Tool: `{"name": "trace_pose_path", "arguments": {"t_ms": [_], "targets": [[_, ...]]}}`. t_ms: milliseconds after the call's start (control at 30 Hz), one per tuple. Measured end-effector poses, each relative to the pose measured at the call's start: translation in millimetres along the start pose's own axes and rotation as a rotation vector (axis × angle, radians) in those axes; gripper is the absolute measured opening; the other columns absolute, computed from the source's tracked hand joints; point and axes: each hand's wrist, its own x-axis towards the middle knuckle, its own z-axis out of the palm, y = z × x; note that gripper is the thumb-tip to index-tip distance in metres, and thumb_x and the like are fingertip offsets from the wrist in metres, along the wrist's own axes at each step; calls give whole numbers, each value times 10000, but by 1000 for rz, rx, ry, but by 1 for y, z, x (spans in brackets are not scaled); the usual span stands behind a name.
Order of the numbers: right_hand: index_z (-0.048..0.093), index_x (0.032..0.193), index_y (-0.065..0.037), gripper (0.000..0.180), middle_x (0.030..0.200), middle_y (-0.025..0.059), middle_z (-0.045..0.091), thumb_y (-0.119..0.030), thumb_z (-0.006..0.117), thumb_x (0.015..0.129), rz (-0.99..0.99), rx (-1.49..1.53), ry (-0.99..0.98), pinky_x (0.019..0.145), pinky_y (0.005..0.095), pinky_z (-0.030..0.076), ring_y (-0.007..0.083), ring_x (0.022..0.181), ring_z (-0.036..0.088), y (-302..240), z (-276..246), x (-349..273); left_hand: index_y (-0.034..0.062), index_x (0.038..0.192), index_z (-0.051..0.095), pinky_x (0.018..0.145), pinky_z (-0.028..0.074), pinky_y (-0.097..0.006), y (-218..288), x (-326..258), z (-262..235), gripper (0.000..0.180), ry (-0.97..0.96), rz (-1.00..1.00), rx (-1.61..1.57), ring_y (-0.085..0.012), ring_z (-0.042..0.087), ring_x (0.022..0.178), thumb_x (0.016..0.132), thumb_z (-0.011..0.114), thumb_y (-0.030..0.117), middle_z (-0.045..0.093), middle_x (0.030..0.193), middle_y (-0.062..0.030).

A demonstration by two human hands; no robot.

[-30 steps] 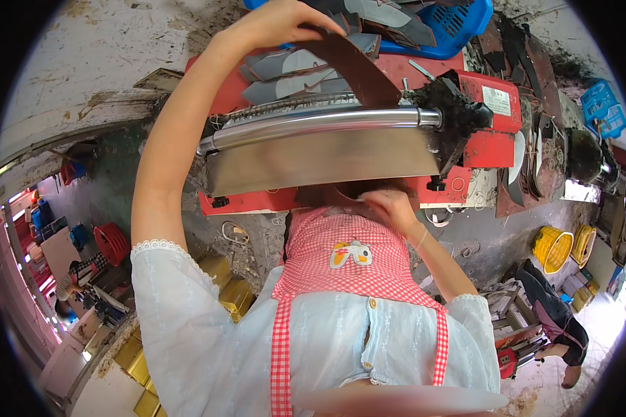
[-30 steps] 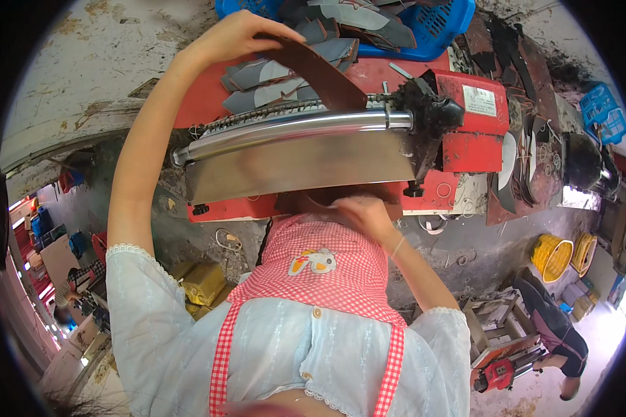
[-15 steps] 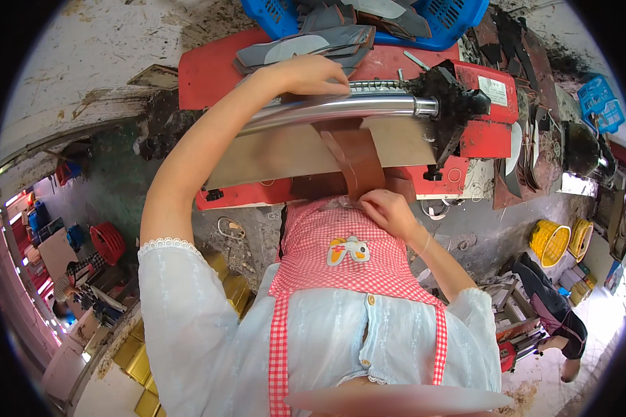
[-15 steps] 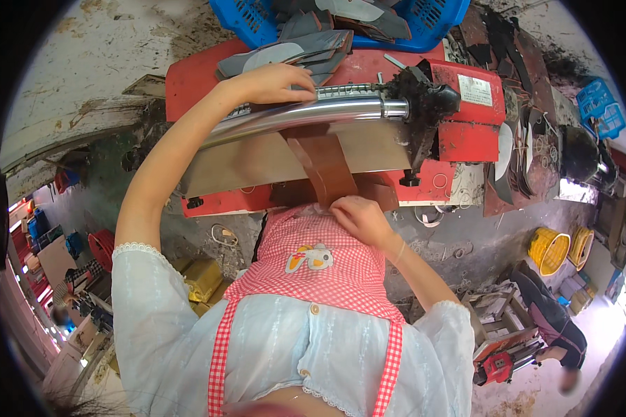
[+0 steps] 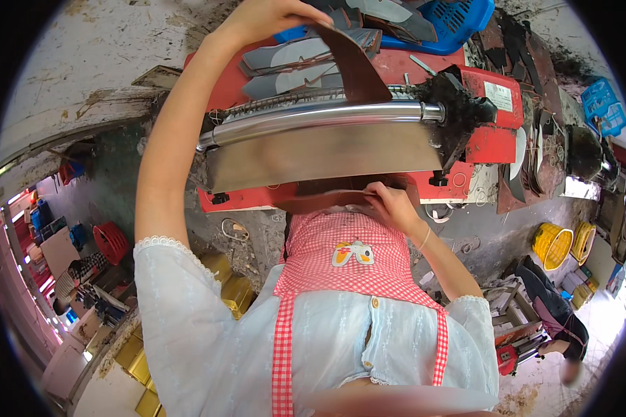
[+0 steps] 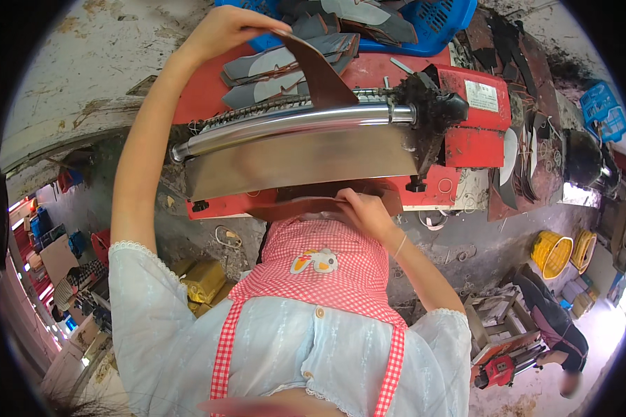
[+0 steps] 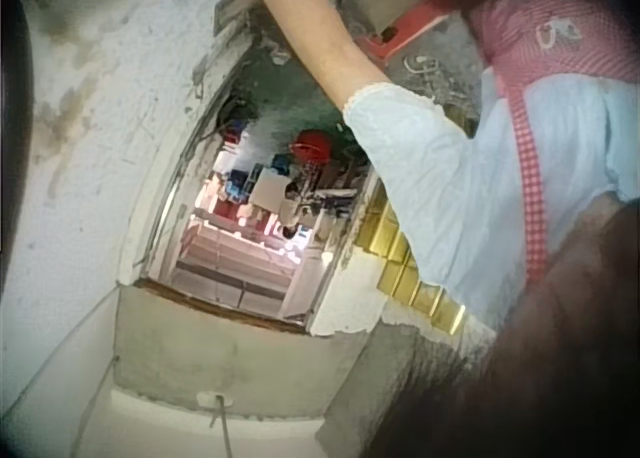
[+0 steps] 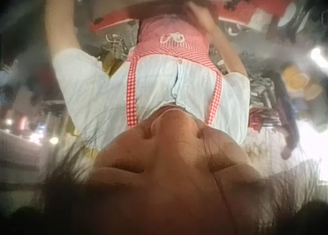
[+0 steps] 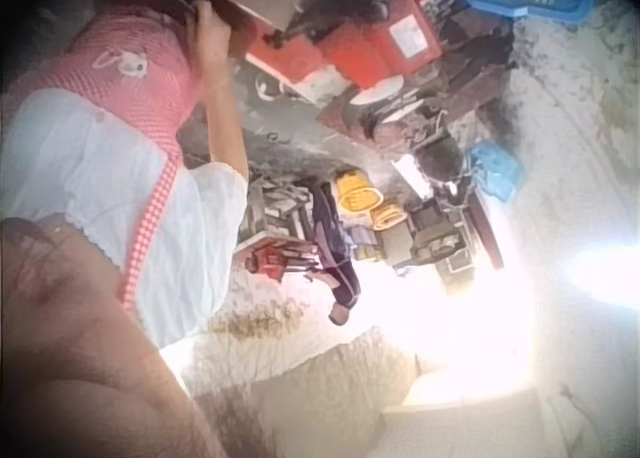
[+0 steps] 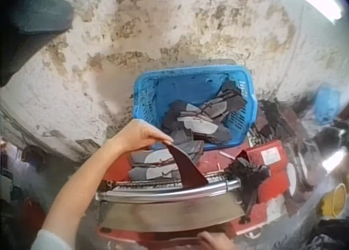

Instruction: Feeding leather pieces through a mechanical roller machine in a shoe factory.

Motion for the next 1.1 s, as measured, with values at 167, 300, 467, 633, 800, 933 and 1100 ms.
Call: {"name": "trace_pose_path", "arguments": {"t_ms": [167,300,467,633,800,933,1100], "targets": [[480,1244,-47,324,1032,216,682,-122,607,956,24,369,182,771,443,528,423,968,662,-54,-29,24,189,1126,743,933,552,-353,-61,-54,72,287,274,-77,377,-261,652,1162,862,680,94,706,1202,-28],[541,1191,-44,293,1076,197,653,-88,636,917,32,237,483,805,408,518,386,988,649,-75,-47,18,163,1207,705,1118,397,-430,-45,-62,113,304,-61,-305,287,-335,439,1391,994,565,328,611,1358,-121],[616,1085,-22,308,1126,155,637,-153,736,833,75,6,273,937,486,461,381,1084,583,24,30,-19,156,1231,692,1106,397,-415,27,-14,101,380,-500,-187,-5,-327,458,1372,988,555,415,634,1308,-134],[644,1180,-107,479,1175,123,638,-163,792,728,149,-305,198,986,453,446,337,1122,577,69,44,13,138,1078,579,732,512,-429,53,13,70,271,-339,1,193,-293,682,943,846,705,200,718,1077,-82],[649,1106,-95,340,1074,93,684,-111,742,780,-71,-304,306,946,449,474,315,1042,618,71,35,8,142,1150,630,693,544,-379,37,10,30,276,-209,-48,130,-283,712,821,880,669,102,747,933,-92],[616,1099,-72,242,998,112,703,-98,686,869,-33,-85,124,821,444,532,326,955,669,47,19,0,139,1171,729,835,572,-281,10,4,-1,305,152,119,59,-187,728,935,910,624,24,743,1108,-49],[558,1179,-57,275,1028,153,700,-90,653,923,62,345,146,813,408,546,353,964,692,-51,-24,17,186,1266,667,1039,489,-377,-65,-49,70,373,146,-29,389,-276,610,1219,907,654,88,651,1308,-72]]}}
